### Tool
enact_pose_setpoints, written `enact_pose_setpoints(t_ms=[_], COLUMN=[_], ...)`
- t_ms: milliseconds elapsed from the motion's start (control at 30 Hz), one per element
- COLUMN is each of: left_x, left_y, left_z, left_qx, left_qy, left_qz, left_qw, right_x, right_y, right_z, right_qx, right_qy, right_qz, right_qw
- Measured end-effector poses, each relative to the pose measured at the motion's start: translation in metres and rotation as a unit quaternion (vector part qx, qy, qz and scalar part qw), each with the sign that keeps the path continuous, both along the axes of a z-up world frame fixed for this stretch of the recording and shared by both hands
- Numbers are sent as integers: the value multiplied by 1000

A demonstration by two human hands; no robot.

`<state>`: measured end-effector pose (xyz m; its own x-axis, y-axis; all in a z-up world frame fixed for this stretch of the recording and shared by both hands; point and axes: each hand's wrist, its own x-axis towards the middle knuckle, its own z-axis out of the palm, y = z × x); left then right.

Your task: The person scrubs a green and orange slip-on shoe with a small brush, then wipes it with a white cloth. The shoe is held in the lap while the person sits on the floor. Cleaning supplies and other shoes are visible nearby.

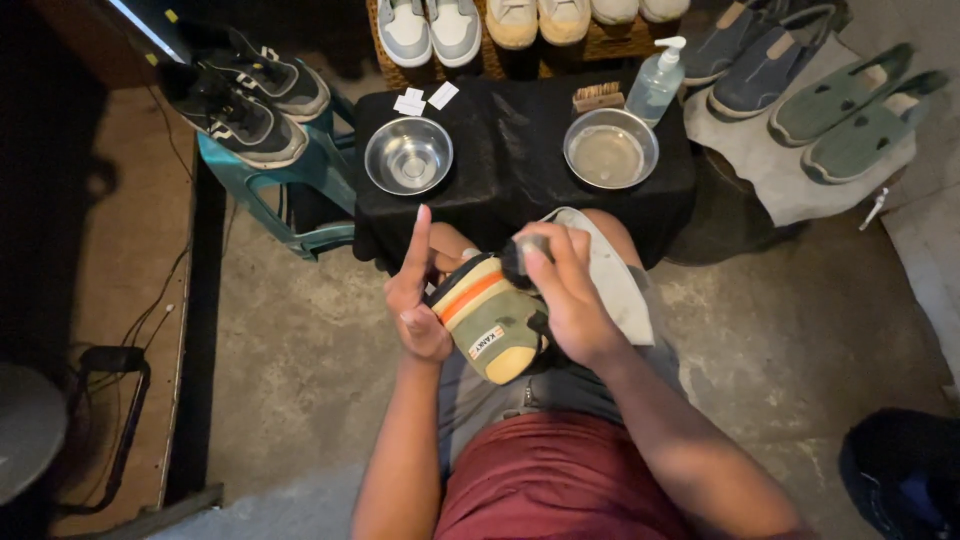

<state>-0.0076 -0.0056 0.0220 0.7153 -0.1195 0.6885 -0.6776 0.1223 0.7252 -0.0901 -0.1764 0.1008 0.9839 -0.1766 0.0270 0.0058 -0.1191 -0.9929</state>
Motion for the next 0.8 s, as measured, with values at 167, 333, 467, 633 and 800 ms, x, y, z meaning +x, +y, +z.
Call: enact_pose_setpoints(t_ms=[167, 333, 467, 633, 800], left_x=[-4, -5, 0, -2, -1], left_y=[-3, -7, -10, -8, -2], left_z=[8, 20, 26, 15, -2], left_qx=[1, -15, -16, -8, -31], left_qy=[0, 6, -22, -13, -2], left_qz=[-1, -5, -5, -12, -25], left_qw=[1000, 1000, 1000, 1000, 999], right_x=[-5, -3, -1, -2, -1], right_y=[10, -9, -9, 0, -20], right_z=[32, -11, -2, 17, -37], right_qx=[-27, -3, -21, -59, -57], right_qy=[-39, -4, -1, -42, 18], right_qz=[42, 17, 5, 43, 12], right_qw=[998, 1000, 1000, 996, 998])
